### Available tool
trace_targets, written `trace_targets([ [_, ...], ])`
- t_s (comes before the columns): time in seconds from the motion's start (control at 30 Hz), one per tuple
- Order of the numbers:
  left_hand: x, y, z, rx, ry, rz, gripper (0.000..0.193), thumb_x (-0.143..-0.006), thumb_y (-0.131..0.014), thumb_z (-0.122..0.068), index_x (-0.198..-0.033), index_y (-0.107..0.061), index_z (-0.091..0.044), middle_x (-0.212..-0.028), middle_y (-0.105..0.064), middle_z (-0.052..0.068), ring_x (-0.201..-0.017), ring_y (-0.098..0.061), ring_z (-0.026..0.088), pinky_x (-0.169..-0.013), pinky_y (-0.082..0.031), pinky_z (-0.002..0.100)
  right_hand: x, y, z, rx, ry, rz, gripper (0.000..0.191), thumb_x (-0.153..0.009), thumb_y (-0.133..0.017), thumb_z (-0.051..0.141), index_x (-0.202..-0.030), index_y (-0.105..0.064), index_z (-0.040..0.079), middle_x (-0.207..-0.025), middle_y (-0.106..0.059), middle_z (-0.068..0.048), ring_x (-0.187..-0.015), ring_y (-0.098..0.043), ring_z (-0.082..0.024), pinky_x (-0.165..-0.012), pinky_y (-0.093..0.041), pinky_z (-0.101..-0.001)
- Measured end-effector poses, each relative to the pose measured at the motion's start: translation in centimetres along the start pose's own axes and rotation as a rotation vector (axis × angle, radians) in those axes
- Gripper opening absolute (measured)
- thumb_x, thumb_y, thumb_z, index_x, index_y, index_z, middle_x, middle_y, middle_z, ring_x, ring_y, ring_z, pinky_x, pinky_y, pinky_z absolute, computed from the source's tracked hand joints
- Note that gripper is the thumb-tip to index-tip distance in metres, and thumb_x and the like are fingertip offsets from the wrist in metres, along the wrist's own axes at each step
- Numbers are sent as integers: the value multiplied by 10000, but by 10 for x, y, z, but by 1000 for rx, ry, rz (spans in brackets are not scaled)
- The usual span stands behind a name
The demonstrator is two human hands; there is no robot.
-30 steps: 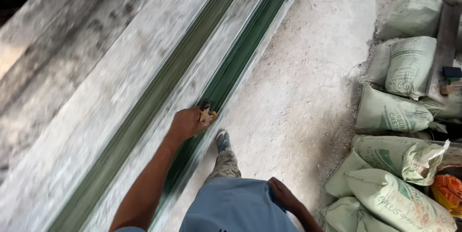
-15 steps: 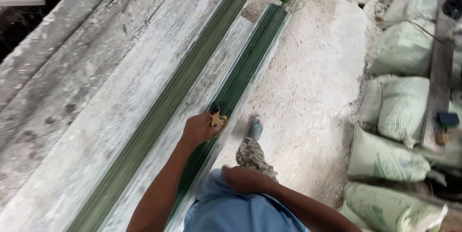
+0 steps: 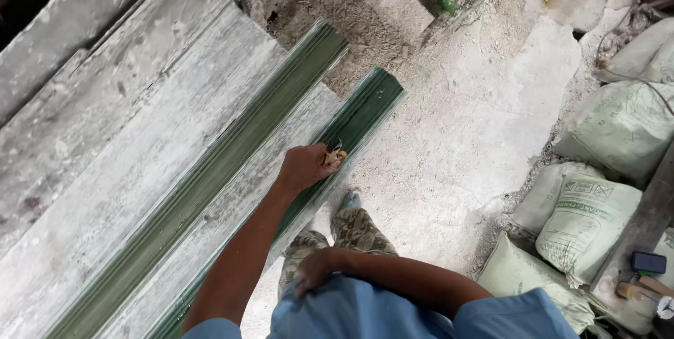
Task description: The person scrapes dried plaster residue off a flat board with an orange sponge, then uses a wide brush to apply green paint along the grooves of long decorative molding strips. They then scoop white plaster pieces into a terracotta pot, wipe the pot's rim, and carry it across the workshop.
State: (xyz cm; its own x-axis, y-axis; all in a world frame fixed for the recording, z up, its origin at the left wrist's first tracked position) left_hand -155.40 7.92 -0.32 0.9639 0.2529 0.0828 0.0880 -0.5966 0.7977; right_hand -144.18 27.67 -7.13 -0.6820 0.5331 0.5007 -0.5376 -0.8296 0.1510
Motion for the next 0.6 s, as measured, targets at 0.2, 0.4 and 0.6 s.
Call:
trace_targets([
  [0.2,-56,-8,-22,38,-44,-56,454,-831,-785,-530,-772,-621,-110,-604,-623,77,-523,-619,276,-505,-489,429,101,42,10,-79,136,-360,443,-1077,-543,398,-1052,-683,-22,-1039,-700,-256,-984,-661,-416,-904,-503,-486],
  [0.4,-75,-6,-34,-37,-29,-10,478,-826,-800,-538,-759,-621,-99,-617,-642,89,-547,-656,288,-511,-506,430,191,57,15,-235,308,-497,355,-1097,-547,338,-1048,-676,11,-999,-669,-182,-935,-669,-344,-861,-524,-439],
  [0.6,-165,-12,-66,-5,-93,-71,441,-859,-771,-547,-783,-661,-127,-620,-664,58,-519,-672,251,-506,-538,412,227,76,-93,-880,-371,-993,477,-1073,-426,443,-1444,-560,174,-1103,-661,-151,-941,-646,-231,-827,-548,-417],
])
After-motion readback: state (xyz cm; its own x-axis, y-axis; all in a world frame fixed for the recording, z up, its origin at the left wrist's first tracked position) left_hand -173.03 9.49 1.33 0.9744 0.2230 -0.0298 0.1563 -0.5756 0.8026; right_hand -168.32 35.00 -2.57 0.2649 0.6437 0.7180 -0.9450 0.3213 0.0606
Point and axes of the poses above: each hand's wrist, its own x-axis away from the middle knuckle, its own y-axis out of the back of the hand, z = x × y, the point moved 1 cm from there along -x, towards the middle knuckle
